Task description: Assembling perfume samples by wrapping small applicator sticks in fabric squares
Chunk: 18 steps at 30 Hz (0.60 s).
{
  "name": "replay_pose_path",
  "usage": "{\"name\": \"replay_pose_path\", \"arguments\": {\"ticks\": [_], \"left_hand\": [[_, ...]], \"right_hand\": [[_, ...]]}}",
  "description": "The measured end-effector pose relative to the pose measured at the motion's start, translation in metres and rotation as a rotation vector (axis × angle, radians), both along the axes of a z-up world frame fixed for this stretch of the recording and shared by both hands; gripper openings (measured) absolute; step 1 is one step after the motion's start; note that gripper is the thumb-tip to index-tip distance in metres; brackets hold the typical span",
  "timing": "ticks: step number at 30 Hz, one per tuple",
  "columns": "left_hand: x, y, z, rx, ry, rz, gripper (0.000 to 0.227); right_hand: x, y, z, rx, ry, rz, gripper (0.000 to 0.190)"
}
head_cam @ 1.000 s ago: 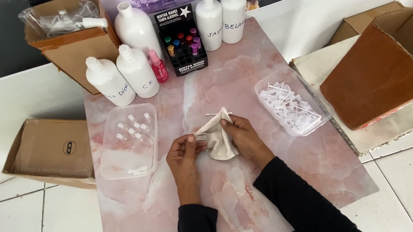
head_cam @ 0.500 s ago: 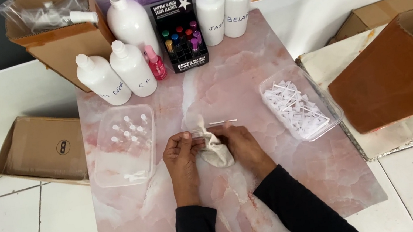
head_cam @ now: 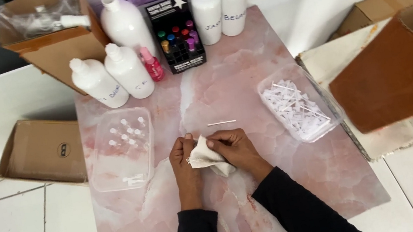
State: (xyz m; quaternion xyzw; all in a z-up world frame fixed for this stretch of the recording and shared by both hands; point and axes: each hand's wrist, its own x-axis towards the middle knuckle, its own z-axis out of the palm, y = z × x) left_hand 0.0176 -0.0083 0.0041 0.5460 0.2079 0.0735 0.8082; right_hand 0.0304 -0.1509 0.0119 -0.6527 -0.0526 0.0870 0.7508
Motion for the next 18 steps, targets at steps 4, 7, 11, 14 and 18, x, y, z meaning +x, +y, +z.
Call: {"name": "replay_pose_path", "arguments": {"ticks": [4,7,11,14,18], "left_hand": [[0.002,-0.002,0.001,0.026,0.029,0.027,0.039],[0.001,-0.006,-0.001,0.055,0.007,0.032,0.041],[0.001,-0.006,-0.013,0.203,-0.037,0.019,0.038],[-0.001,-0.004,-0.008,0.257,-0.172,-0.020,0.008],[-0.007,-0.001,0.023,0.262,-0.338,-0.146,0.019]], "right_hand": [[-0.005,0.005,0.018,0.082,0.039,0.064,0.022],[-0.007,0.003,0.018,0.073,0.005,0.094,0.024],[-0.003,0.001,0.012,0.050,0.004,0.103,0.017],[0.008,-0.003,-0.017,0.065,0.050,0.092,0.013],[0.020,-0.012,-0.053,0.103,0.084,0.121,0.017]]}}
